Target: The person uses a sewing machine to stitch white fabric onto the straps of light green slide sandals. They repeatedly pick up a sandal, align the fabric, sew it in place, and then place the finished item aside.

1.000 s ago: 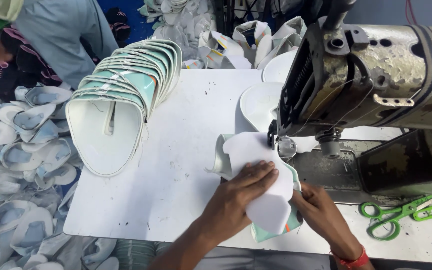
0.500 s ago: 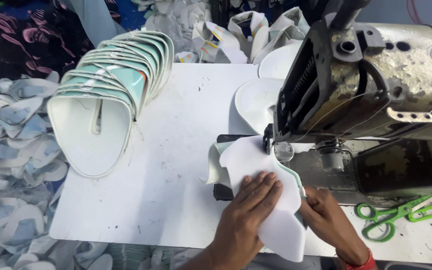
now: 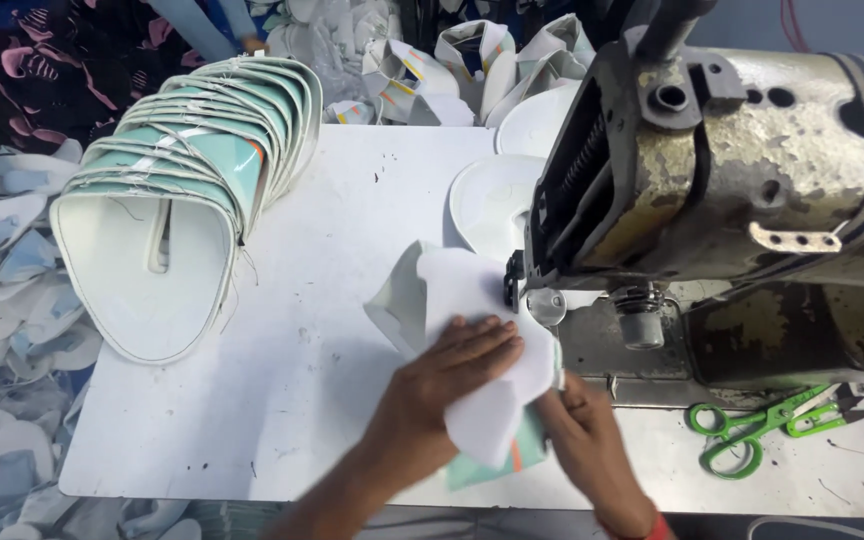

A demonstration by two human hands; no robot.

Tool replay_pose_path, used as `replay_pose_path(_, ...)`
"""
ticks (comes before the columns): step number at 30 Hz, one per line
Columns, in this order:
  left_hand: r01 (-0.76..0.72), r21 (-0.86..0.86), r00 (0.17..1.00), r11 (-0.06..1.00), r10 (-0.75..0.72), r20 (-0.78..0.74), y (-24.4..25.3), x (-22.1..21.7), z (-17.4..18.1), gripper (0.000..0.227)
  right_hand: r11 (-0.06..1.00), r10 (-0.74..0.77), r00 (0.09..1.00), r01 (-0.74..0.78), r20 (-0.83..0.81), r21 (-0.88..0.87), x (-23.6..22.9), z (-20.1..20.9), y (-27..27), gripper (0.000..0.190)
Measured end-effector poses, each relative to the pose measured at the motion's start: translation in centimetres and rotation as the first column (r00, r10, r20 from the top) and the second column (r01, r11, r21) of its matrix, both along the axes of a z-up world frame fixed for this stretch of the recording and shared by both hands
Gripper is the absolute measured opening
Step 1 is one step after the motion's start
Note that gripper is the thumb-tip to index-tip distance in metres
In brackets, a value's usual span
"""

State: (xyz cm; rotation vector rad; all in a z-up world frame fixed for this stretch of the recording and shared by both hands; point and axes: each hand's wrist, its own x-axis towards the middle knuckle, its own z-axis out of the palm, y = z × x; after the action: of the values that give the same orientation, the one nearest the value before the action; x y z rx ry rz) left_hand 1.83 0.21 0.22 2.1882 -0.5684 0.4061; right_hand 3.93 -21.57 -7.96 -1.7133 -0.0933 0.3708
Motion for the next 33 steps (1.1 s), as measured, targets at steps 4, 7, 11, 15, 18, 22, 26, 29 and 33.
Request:
replay_pose_path(4, 0.054, 0.037, 0.999, 0.998, -0.054, -0.004, 2.3, 2.5, 0.0, 0.051, 0.984, -0.073, 0.997, 0.07, 0.011, 0.163, -1.1, -2.1, 3.1, 0.024)
replay_pose_path(7, 0.17, 0.034, 0.985, 0.985, -0.17, -0.021, 4.0, 4.3, 0.7, 0.048, 0.941, -0.166, 0.986, 0.169, -0.033, 0.292, -1.5, -2.2, 5.5, 0.027)
replay_pose_path(11, 0.35, 0.006, 0.93, 0.937, -0.346, -0.126, 5.2, 6.6, 2.5, 0.041, 0.859, -0.202, 0.977, 0.206, -0.059, 0.468, -1.6, -0.2, 8.2, 0.025)
replay_pose_path(15, 0.499, 0.044, 0.858, 0.865, -0.486, -0.167, 5.9, 8.7, 4.0, 0.046, 0.741, -0.205, 0.968, 0.248, -0.142, 0.624, -1.1, 0.3, 9.9, 0.019)
replay_pose_path(18, 0.529, 0.126, 0.841, 0.839, -0.499, -0.209, 5.8, 9.5, 5.1, 0.046, 0.689, -0.254, 0.945, 0.325, -0.204, 0.648, -0.5, 0.4, 11.3, 0.02)
replay_pose_path(22, 0.522, 0.135, 0.838, 0.842, -0.477, -0.264, 5.5, 10.5, 5.7, 0.039, 0.925, -0.271, 0.942, 0.197, 0.197, 0.326, -0.2, -0.3, 10.7, 0.024)
replay_pose_path(26, 0.556, 0.178, 0.821, 0.812, -0.501, -0.273, 5.4, 10.9, 6.0, 0.035, 0.979, -0.203, 0.852, 0.183, 0.483, 0.09, 0.2, 1.1, 11.3, 0.029)
replay_pose_path(29, 0.529, 0.171, 0.837, 0.831, -0.478, -0.267, 5.5, 10.4, 6.0, 0.035, 0.829, -0.313, 0.949, 0.255, 0.034, 0.498, 0.9, 1.9, 11.6, 0.025)
replay_pose_path(33, 0.478, 0.172, 0.867, 0.862, -0.43, -0.252, 5.6, 9.6, 6.0, 0.04, 0.681, -0.209, 0.951, 0.31, -0.229, 0.664, 1.3, 2.3, 11.2, 0.025)
